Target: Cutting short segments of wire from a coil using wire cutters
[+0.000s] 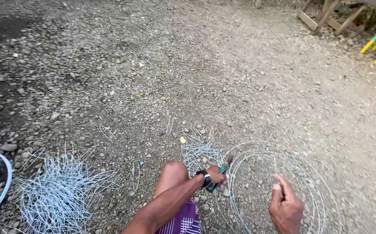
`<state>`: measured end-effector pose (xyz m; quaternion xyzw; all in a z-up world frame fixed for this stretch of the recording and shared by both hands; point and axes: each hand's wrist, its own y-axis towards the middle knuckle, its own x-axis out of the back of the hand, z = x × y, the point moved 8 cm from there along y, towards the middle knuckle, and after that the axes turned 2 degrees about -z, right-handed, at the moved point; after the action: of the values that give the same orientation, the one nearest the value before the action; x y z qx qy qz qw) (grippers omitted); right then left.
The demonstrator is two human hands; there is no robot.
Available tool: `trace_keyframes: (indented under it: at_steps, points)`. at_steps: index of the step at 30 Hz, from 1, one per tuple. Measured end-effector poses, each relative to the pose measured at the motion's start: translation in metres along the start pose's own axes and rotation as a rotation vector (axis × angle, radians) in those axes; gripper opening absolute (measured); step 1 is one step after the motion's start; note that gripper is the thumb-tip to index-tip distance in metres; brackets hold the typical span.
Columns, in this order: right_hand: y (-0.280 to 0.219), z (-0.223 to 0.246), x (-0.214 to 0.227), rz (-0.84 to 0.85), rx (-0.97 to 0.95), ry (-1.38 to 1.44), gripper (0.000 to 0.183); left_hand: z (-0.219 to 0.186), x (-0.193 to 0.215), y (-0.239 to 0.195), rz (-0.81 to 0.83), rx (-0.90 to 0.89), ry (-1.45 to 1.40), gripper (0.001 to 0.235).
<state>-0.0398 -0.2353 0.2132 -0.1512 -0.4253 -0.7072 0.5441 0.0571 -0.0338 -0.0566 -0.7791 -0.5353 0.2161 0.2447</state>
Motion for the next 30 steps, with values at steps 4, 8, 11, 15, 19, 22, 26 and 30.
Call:
trace_keyframes:
  at_steps: [4,8,11,15,19,22,26,30]
  points:
    - [0.002,0.015,0.029,-0.070,-0.102,-0.032,0.034,0.000,0.005,0.007,-0.103,-0.046,0.346,0.018]
    - [0.002,-0.005,0.058,-0.211,-0.030,0.039,0.031,0.005,0.029,0.009,-0.417,-0.084,0.374,0.028]
    - [-0.004,-0.048,0.100,-0.450,0.129,0.031,0.022,-0.001,0.048,-0.005,-0.349,-0.050,0.111,0.007]
    - [-0.018,-0.056,0.168,-0.788,0.469,-0.029,0.029,0.006,0.051,-0.004,-0.338,0.057,-0.052,0.011]
    - [-0.020,-0.079,0.166,-0.680,0.430,-0.038,0.025,0.012,0.052,0.011,-0.352,0.173,0.026,0.019]
    - [-0.023,-0.099,0.136,-0.405,0.202,-0.044,0.019,0.097,0.070,0.140,-0.305,0.157,0.680,0.028]
    - [-0.032,-0.117,0.126,-0.213,0.189,-0.331,0.019,0.113,0.050,0.127,-0.625,0.248,0.219,0.033]
    - [-0.044,-0.147,0.169,-0.322,0.162,-0.255,0.017,0.175,0.018,0.157,-0.635,0.343,0.234,0.032]
